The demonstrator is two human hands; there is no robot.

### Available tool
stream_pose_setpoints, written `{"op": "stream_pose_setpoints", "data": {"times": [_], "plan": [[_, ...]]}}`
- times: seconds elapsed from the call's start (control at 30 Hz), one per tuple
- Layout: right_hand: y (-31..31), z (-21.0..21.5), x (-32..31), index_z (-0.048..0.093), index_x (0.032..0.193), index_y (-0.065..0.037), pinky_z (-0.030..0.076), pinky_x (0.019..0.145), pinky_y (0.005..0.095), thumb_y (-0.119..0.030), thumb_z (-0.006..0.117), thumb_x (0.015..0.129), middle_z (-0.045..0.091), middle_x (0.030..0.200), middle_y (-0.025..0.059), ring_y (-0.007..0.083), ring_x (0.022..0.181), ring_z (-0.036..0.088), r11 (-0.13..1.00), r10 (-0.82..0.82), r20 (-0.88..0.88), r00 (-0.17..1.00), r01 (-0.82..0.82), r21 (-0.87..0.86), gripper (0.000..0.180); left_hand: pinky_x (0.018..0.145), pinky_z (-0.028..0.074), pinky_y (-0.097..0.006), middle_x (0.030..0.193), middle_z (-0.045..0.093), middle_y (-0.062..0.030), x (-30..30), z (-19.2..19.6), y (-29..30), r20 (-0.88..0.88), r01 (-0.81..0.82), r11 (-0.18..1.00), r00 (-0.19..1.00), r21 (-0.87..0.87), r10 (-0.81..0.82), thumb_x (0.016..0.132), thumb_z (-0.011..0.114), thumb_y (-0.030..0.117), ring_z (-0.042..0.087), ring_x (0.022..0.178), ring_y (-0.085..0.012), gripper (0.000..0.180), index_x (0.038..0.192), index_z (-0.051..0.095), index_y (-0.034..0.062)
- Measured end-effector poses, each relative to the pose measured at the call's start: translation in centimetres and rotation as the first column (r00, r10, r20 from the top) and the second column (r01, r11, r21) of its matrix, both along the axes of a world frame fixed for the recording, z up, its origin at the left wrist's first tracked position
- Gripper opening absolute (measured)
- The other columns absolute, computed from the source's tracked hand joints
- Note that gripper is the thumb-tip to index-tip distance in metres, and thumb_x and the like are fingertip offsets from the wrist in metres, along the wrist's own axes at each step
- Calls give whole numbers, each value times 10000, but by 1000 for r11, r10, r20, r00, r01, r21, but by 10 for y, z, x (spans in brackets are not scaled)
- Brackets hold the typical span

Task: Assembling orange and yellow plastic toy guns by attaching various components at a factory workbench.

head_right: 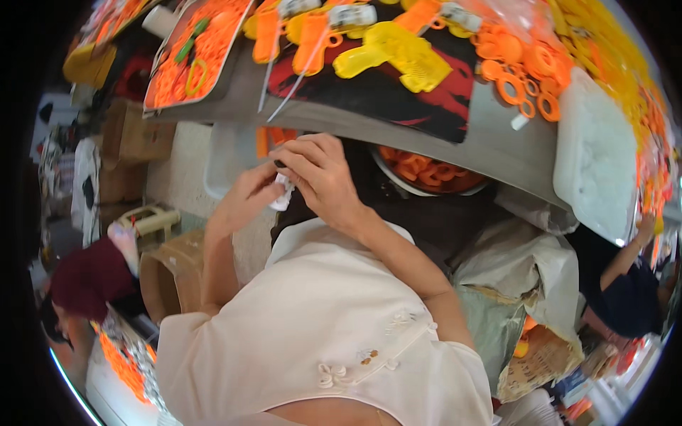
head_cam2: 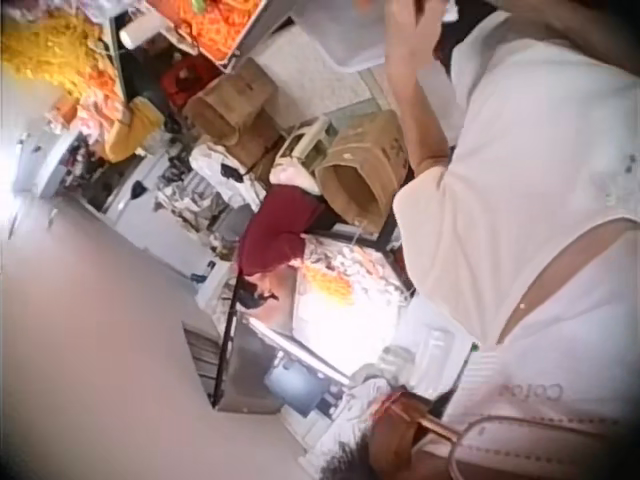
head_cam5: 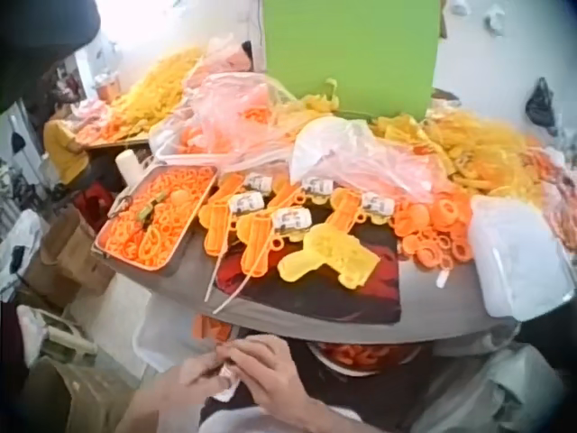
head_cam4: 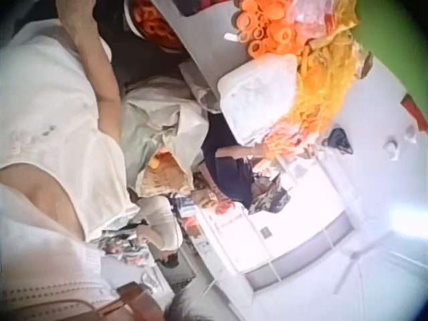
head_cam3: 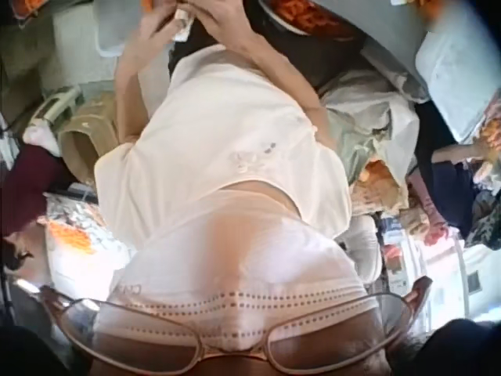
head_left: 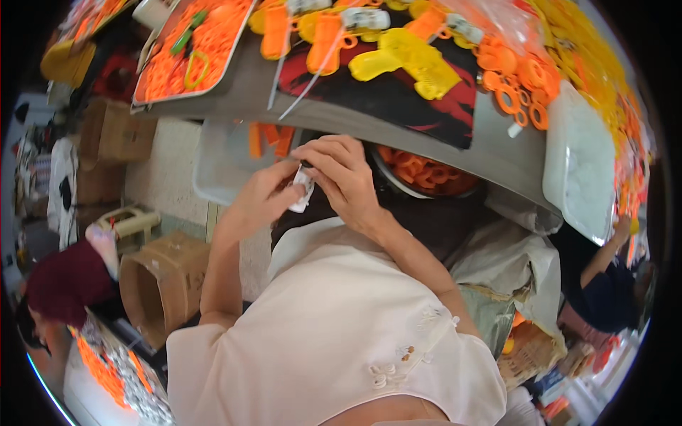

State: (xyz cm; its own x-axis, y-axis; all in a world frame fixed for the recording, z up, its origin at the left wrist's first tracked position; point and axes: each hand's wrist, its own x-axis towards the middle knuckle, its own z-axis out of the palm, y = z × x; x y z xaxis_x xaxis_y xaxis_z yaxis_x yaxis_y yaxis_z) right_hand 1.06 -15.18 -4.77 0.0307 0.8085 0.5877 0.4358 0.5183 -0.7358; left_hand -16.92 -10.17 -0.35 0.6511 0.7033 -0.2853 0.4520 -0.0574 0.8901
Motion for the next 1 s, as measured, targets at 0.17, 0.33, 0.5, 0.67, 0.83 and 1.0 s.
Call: {"op": "stream_pose_setpoints", "data": {"times": [0.17,0.33,0.5,0.67,0.83,1.0], "plan": [[-15,21,30,678,1108,6,363,1056,395,-191,500,991,530,1373,164,279,1335,416,955,181,-658,731,-290,-59,290,686,471,-304,813,627,-102,17,44,25,11,346,891,931,295,-365,885,658,166,616,781,-176,270,1072,648,-29],[-27,41,81,599,1010,-5,181,1185,541,-335,488,1010,659,787,97,330,1015,656,970,151,-794,589,-245,4,348,667,470,-274,771,630,-66,91,56,90,225,7,928,969,373,-98,918,633,158,612,718,-141,156,984,683,25],[-47,74,138,578,1065,-17,393,683,290,-286,473,1024,393,609,-67,92,604,384,966,115,-915,387,-258,13,292,871,431,-369,1080,604,-73,191,7,146,71,16,431,980,902,-185,856,678,187,555,1033,-235,205,1024,676,69],[-68,123,200,541,1180,80,428,702,272,-217,504,1006,410,612,-52,79,597,399,990,-58,-777,627,-63,-125,346,1019,325,-433,1273,515,-81,208,-10,170,-258,272,117,958,955,-123,803,715,227,435,1234,-276,319,1079,653,80],[-28,134,214,613,1021,-11,429,543,252,-135,591,934,573,655,21,76,586,531,861,-249,-266,931,87,-501,153,998,374,-424,1234,542,-114,195,2,155,-134,165,191,977,968,-164,825,696,204,487,1186,-303,433,1203,543,58],[45,45,195,657,937,-2,462,572,229,-126,649,901,658,708,29,71,639,600,743,-190,63,980,186,-644,130,937,452,-405,1151,585,-162,201,-9,118,224,-16,794,963,608,-152,812,692,113,572,1087,-340,499,1258,483,36]]}}
